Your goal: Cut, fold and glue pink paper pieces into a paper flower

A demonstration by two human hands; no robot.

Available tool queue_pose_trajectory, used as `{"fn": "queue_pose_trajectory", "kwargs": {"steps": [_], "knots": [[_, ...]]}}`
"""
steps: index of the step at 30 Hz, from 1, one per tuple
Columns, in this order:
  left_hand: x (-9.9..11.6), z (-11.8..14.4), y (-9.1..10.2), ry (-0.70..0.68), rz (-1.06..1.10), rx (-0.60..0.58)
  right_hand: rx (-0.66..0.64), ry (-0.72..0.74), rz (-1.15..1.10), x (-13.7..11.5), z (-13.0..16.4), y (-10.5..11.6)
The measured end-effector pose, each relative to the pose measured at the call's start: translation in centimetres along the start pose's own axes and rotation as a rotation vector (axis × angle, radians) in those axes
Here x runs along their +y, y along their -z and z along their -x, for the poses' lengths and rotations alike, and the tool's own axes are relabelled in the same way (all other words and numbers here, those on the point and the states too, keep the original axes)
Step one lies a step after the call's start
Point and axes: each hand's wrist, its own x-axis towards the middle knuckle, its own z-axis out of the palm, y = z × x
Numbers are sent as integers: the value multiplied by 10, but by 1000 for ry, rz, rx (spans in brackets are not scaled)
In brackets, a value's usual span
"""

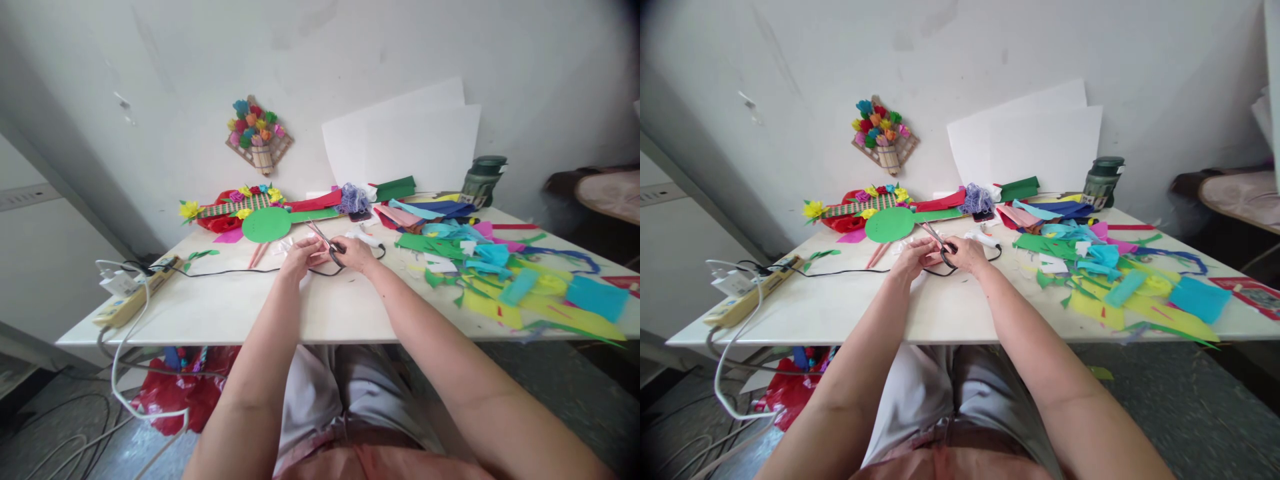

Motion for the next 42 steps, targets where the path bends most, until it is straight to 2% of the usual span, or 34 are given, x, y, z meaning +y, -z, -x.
{"fn": "queue_pose_trajectory", "kwargs": {"steps": [24, 42], "knots": [[-4, -4, 5, -20, -9, -1, 20, 0, 70, 3, -3, -4], [-3, -4, 4, -32, 21, 31, -2, 2, 19, 4, -5, -3]]}}
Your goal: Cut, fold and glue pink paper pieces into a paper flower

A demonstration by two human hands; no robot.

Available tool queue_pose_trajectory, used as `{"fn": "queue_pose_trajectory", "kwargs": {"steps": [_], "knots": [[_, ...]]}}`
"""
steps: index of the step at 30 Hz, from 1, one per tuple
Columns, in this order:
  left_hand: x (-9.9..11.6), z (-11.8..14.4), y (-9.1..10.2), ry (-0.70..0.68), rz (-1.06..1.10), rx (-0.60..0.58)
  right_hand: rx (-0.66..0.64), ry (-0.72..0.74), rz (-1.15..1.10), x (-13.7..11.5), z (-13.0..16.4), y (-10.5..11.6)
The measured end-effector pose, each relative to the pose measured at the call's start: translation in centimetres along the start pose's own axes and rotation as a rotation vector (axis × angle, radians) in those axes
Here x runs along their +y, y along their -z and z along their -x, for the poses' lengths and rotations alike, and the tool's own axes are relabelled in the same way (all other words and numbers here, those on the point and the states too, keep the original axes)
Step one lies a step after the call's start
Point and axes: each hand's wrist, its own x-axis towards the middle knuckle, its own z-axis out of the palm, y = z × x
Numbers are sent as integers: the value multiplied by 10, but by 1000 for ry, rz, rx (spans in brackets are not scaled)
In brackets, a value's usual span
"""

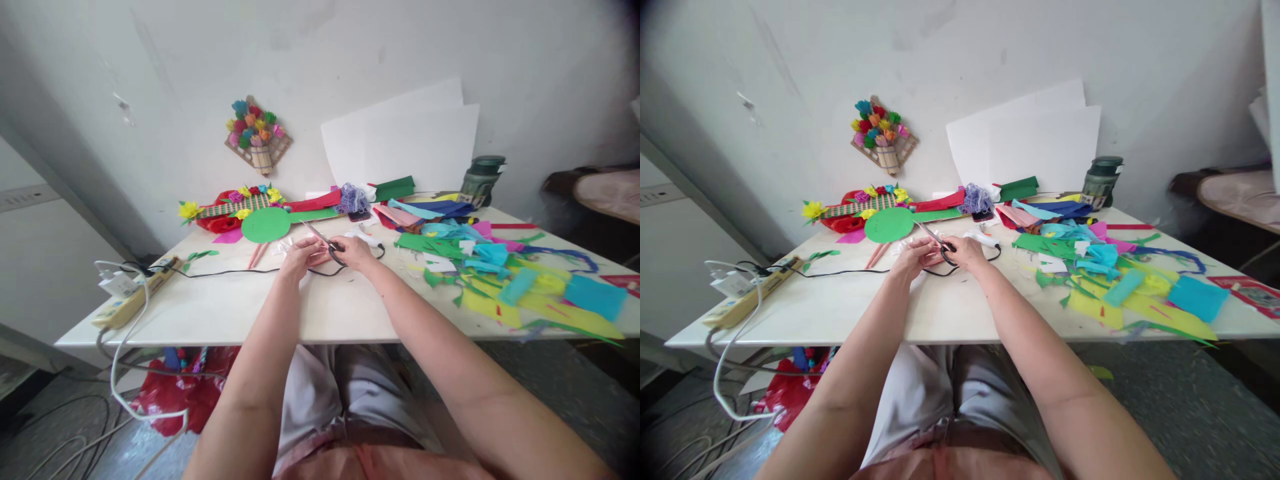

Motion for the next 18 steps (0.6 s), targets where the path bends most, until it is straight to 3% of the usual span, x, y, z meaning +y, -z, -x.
{"fn": "queue_pose_trajectory", "kwargs": {"steps": [8, 18], "knots": [[1, 0, -1, -16, -24, 7, 60, -1, -221, 4, 0, -6], [0, -5, 1, -61, -47, 200, 188, -175, -288, 20, -10, -17]]}}
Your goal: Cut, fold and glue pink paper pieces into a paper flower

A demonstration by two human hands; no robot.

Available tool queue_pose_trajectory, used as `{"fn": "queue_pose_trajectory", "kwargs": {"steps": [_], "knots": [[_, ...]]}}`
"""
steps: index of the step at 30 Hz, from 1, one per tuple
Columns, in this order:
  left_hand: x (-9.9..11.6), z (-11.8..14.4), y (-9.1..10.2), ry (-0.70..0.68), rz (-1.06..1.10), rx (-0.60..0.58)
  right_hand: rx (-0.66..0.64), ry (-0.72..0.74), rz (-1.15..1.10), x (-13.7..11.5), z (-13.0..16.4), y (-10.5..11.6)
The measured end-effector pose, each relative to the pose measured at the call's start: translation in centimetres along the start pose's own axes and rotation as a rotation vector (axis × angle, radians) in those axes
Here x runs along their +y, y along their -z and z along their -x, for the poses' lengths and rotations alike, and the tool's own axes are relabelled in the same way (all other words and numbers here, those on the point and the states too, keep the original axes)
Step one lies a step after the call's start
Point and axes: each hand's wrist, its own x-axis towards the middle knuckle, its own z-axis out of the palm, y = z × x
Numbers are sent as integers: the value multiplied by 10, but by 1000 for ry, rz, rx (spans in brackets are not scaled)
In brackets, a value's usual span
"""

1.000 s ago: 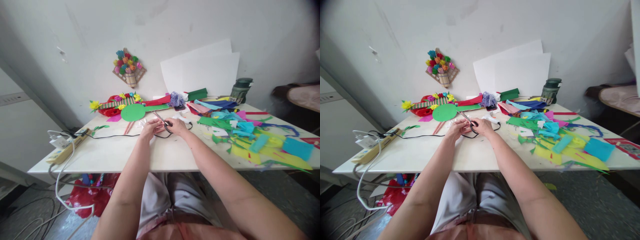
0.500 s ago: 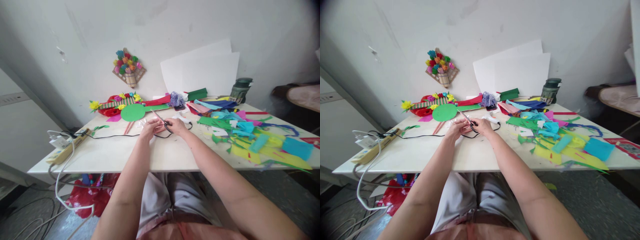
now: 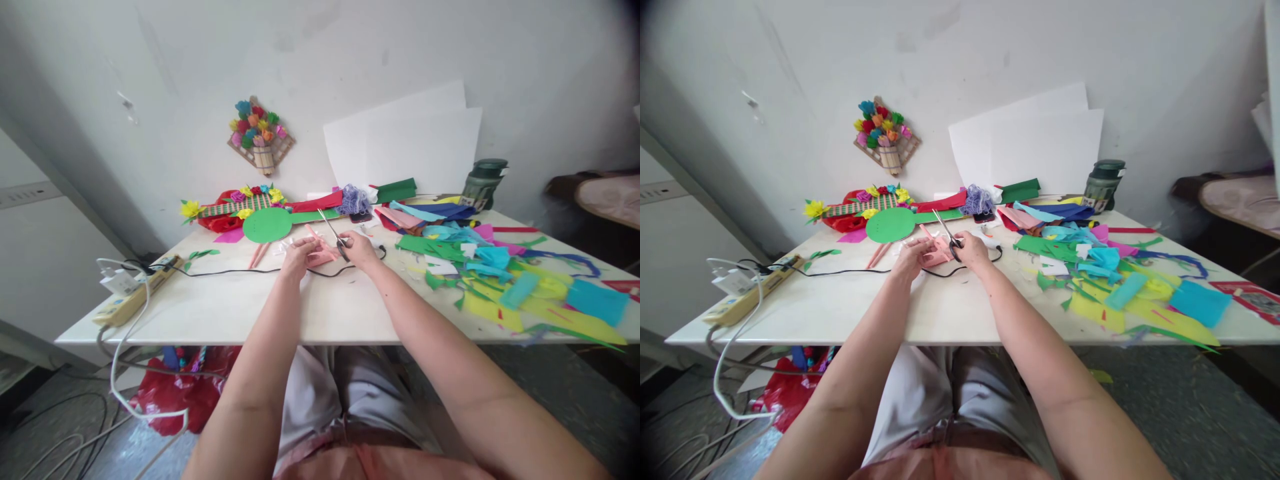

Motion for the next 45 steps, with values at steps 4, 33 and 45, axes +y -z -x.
{"fn": "queue_pose_trajectory", "kwargs": {"steps": [4, 33, 45], "knots": [[2, 0, -1, -11, 38, 78, 15, 10, -7, 8, -3, -2], [5, 1, -3, -7, 81, 117, -161, 18, 614, -17, -8, -5], [19, -1, 17, -156, 13, 319, -80, 140, 658, -37, -3, -5]]}}
